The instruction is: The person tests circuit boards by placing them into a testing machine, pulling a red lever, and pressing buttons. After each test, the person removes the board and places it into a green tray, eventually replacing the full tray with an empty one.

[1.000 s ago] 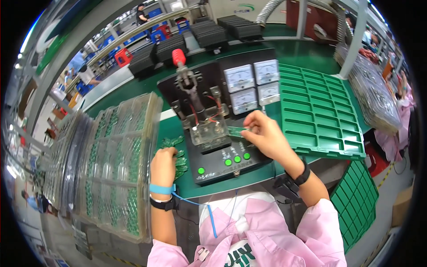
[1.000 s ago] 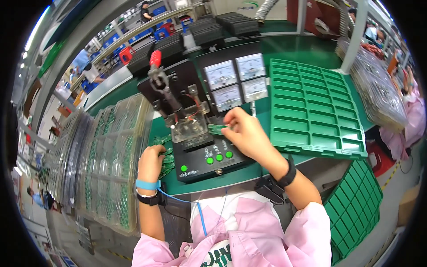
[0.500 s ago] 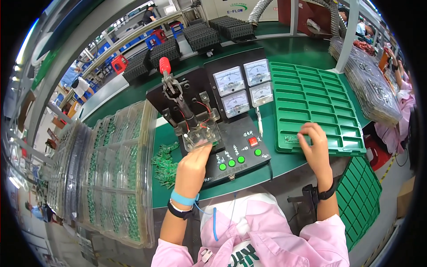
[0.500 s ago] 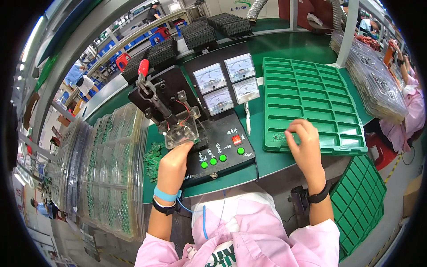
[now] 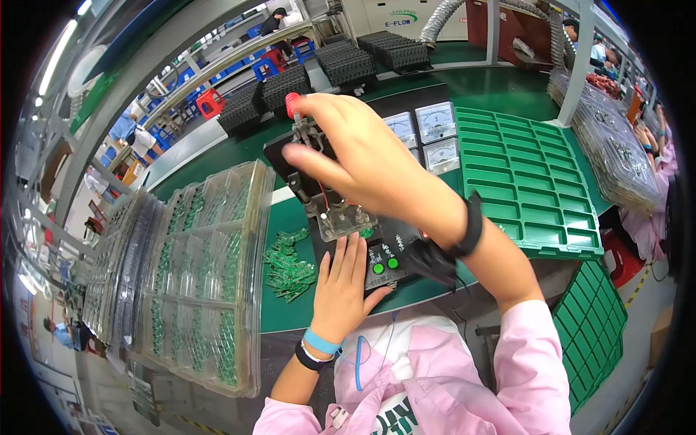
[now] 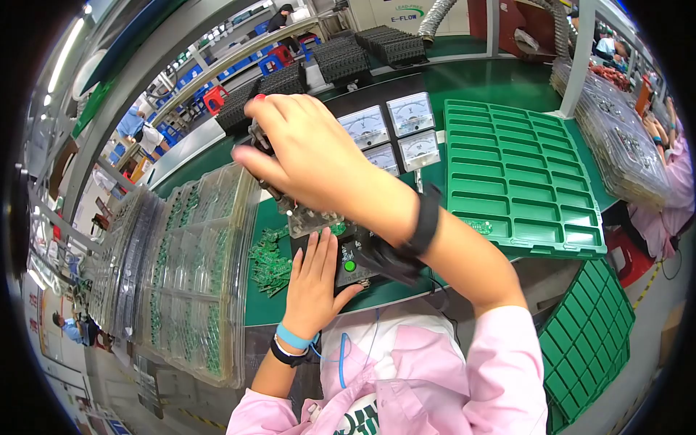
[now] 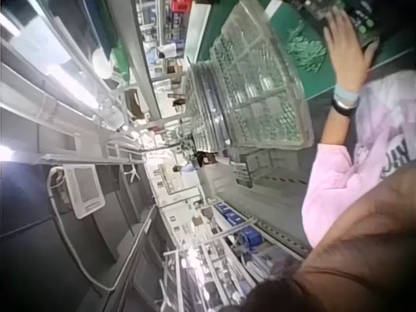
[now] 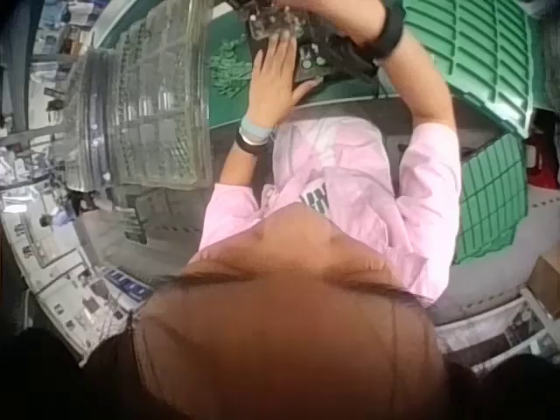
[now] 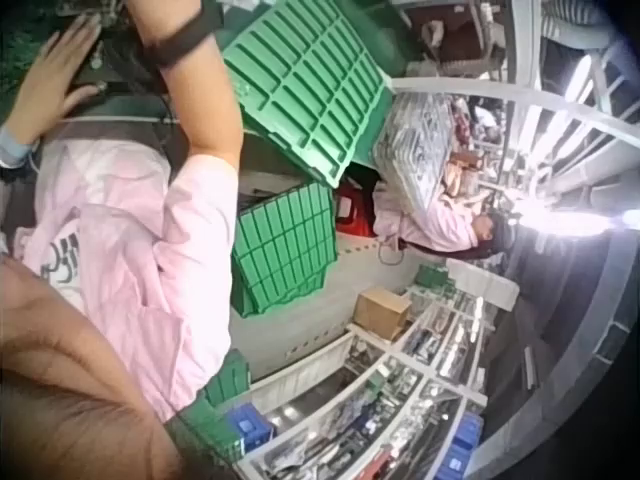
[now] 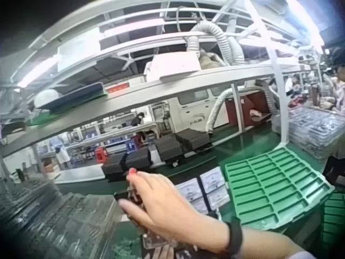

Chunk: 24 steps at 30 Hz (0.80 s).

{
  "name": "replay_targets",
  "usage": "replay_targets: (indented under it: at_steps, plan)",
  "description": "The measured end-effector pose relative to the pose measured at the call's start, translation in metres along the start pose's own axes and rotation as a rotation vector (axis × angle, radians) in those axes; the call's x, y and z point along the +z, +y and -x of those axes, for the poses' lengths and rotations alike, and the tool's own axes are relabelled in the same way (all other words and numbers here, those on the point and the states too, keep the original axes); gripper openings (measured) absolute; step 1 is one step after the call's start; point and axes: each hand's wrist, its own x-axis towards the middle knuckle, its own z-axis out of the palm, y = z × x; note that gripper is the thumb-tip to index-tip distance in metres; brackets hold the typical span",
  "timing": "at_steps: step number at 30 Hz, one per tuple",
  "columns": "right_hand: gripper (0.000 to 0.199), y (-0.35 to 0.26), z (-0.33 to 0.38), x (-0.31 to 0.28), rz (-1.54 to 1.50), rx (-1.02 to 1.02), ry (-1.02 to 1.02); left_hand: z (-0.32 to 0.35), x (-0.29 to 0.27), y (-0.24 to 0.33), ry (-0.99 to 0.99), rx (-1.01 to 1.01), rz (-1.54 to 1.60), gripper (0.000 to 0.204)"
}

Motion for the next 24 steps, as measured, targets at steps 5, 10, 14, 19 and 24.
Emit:
replay_targets:
  at_steps: [5,10,14,19,24]
  plan:
    - [0.072,-0.025,-0.018,0.011,-0.622,0.445,0.124,0.042,0.018,0.006,0.147,-0.127,-0.026,0.056]
    - [0.082,-0.039,0.049,0.000,-0.687,-0.078,0.119,0.066,0.057,-0.002,0.373,-0.143,-0.076,0.051]
    - [0.073,-0.019,0.014,0.010,0.014,0.019,0.228,0.062,0.058,0.002,0.437,-0.160,-0.135,0.047]
    - [0.048,-0.034,-0.008,0.007,-0.855,0.154,0.100,0.063,0.061,0.000,0.468,-0.150,-0.131,0.048]
    - [0.030,-0.040,0.088,-0.007,-0.418,-0.143,-0.114,0.062,0.062,0.002,0.498,-0.168,-0.149,0.044]
